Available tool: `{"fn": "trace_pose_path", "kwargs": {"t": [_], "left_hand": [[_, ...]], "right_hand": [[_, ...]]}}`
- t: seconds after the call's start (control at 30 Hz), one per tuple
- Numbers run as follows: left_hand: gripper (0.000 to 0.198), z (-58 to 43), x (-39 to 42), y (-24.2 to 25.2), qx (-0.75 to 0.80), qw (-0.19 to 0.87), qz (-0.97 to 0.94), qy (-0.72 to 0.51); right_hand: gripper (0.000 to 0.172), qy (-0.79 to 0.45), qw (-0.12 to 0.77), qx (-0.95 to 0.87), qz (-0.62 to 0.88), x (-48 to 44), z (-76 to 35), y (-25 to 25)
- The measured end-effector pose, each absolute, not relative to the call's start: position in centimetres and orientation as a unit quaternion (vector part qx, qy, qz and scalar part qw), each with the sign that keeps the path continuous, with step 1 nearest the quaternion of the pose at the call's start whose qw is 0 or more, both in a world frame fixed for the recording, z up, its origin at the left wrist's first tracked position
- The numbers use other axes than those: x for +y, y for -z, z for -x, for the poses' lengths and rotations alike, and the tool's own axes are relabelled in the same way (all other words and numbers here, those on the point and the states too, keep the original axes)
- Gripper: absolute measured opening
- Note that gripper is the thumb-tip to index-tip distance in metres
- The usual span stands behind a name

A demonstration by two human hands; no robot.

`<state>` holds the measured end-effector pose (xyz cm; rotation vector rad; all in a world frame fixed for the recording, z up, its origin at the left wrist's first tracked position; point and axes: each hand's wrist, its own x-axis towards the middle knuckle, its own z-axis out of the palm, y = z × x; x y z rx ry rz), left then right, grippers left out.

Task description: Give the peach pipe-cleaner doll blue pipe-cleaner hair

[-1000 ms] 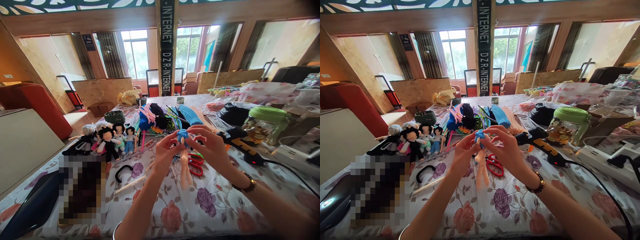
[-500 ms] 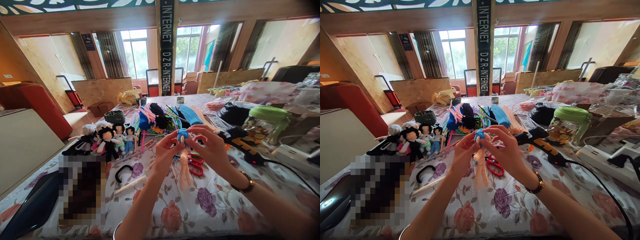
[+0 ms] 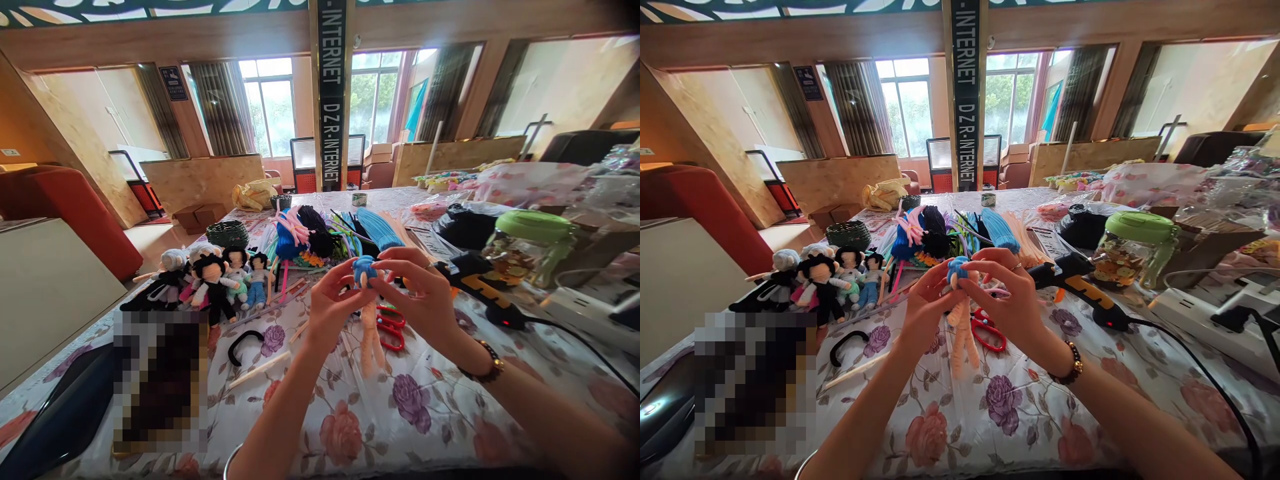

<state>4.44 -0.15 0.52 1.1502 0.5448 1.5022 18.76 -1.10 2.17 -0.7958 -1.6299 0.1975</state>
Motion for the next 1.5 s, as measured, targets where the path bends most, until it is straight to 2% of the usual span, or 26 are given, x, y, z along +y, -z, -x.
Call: {"fn": "trace_pose_path", "kwargs": {"t": [0.3, 0.6, 1.1, 1.33, 1.5], "left_hand": [[0.052, -4.2, 0.1, -0.5, 0.217, 0.558, -0.503, -0.623], [0.052, -4.3, 0.0, -0.6, 0.23, 0.557, -0.5, -0.622], [0.051, -4.3, 0.2, -0.3, 0.216, 0.576, -0.498, -0.611], [0.045, -4.1, 0.3, -0.4, 0.195, 0.589, -0.5, -0.604], [0.042, -4.0, 0.2, -0.3, 0.206, 0.6, -0.485, -0.602]], "right_hand": [[0.022, -0.005, 0.61, -0.735, 0.297, -0.4, -19.3, -2.0], [0.023, 0.148, 0.554, -0.772, 0.273, 0.0, -20.3, -2.4], [0.024, 0.093, 0.504, -0.81, 0.286, 0.0, -20.6, -3.1], [0.035, 0.148, 0.475, -0.836, 0.231, 0.2, -20.9, -3.5], [0.039, 0.138, 0.463, -0.843, 0.235, 0.2, -20.9, -3.5]]}}
